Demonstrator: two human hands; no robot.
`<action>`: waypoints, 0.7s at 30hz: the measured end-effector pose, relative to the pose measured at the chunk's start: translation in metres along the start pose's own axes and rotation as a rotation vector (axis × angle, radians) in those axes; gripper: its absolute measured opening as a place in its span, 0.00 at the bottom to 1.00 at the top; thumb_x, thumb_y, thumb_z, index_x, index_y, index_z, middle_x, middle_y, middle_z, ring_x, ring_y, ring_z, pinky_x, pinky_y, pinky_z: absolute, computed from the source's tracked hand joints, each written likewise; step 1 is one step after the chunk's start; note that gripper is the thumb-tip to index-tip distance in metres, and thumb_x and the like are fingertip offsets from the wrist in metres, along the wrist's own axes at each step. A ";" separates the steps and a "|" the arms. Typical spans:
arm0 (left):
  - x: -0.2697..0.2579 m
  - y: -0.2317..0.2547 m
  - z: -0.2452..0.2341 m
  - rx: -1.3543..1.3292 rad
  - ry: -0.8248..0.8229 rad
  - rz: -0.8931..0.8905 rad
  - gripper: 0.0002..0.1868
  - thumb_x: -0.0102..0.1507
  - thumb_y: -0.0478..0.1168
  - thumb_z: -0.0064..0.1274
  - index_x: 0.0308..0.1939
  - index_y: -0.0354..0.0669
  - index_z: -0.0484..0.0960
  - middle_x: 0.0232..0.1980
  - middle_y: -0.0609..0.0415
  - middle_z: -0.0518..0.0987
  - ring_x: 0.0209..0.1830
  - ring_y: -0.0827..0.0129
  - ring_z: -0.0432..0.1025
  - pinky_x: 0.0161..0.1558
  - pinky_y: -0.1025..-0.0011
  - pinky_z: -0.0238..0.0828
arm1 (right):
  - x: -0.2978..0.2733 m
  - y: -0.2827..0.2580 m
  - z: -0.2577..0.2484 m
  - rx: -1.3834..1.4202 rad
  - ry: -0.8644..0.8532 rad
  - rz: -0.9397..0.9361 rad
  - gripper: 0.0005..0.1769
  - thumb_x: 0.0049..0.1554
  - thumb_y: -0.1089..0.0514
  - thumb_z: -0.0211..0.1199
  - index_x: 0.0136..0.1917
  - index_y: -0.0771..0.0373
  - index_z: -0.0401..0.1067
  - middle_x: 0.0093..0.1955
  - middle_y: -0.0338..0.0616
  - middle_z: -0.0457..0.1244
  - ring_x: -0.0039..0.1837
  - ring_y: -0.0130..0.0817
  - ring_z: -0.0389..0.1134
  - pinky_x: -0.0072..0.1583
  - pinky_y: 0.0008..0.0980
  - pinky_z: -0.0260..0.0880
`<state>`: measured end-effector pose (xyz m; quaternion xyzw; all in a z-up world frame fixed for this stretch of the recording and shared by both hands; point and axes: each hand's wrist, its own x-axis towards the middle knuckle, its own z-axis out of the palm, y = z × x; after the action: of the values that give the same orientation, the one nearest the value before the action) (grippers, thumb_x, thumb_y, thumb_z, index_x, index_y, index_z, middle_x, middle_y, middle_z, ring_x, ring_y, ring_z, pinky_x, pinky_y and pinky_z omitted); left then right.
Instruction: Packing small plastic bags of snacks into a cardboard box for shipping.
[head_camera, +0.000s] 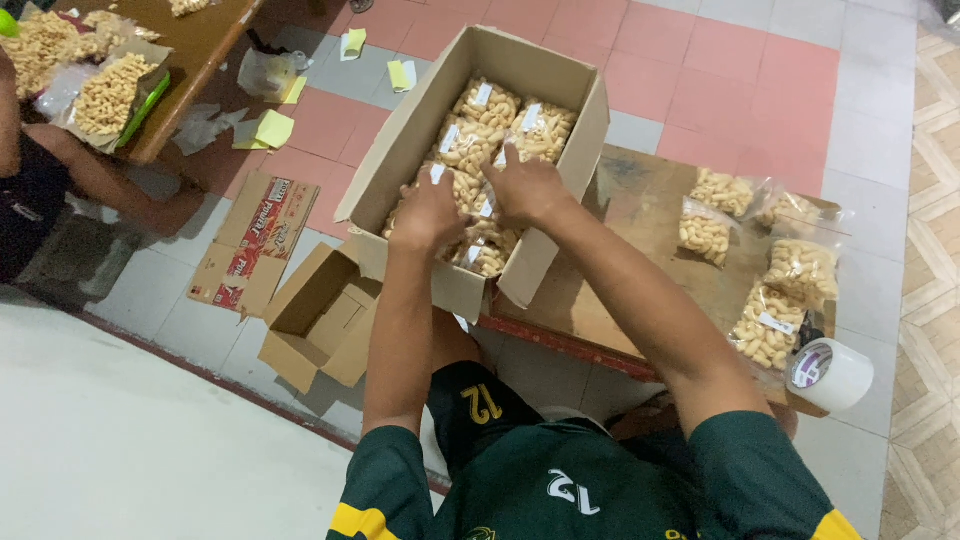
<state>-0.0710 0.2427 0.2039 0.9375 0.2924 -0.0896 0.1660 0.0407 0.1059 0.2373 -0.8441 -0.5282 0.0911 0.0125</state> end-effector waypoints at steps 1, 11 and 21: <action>0.011 -0.006 0.010 -0.001 0.002 0.004 0.42 0.59 0.55 0.59 0.73 0.48 0.60 0.75 0.37 0.51 0.68 0.23 0.54 0.56 0.33 0.64 | 0.003 0.000 0.005 -0.002 0.002 0.003 0.49 0.43 0.49 0.77 0.74 0.52 0.59 0.70 0.68 0.51 0.56 0.68 0.68 0.53 0.63 0.71; 0.024 -0.018 0.039 -0.026 -0.117 -0.119 0.50 0.54 0.53 0.64 0.76 0.57 0.54 0.78 0.37 0.40 0.70 0.21 0.48 0.54 0.27 0.61 | 0.003 0.001 0.011 0.003 0.003 0.027 0.42 0.45 0.44 0.73 0.69 0.55 0.65 0.63 0.64 0.59 0.54 0.63 0.70 0.53 0.58 0.70; 0.021 -0.023 0.034 0.021 -0.104 -0.055 0.50 0.54 0.57 0.63 0.74 0.46 0.56 0.76 0.30 0.42 0.66 0.19 0.53 0.59 0.37 0.66 | -0.067 0.019 -0.002 0.918 0.971 -0.277 0.09 0.63 0.62 0.59 0.56 0.66 0.68 0.55 0.47 0.61 0.62 0.47 0.64 0.62 0.39 0.70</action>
<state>-0.0695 0.2594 0.1604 0.9248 0.3083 -0.1458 0.1686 0.0289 0.0376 0.2466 -0.6232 -0.4738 -0.0857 0.6163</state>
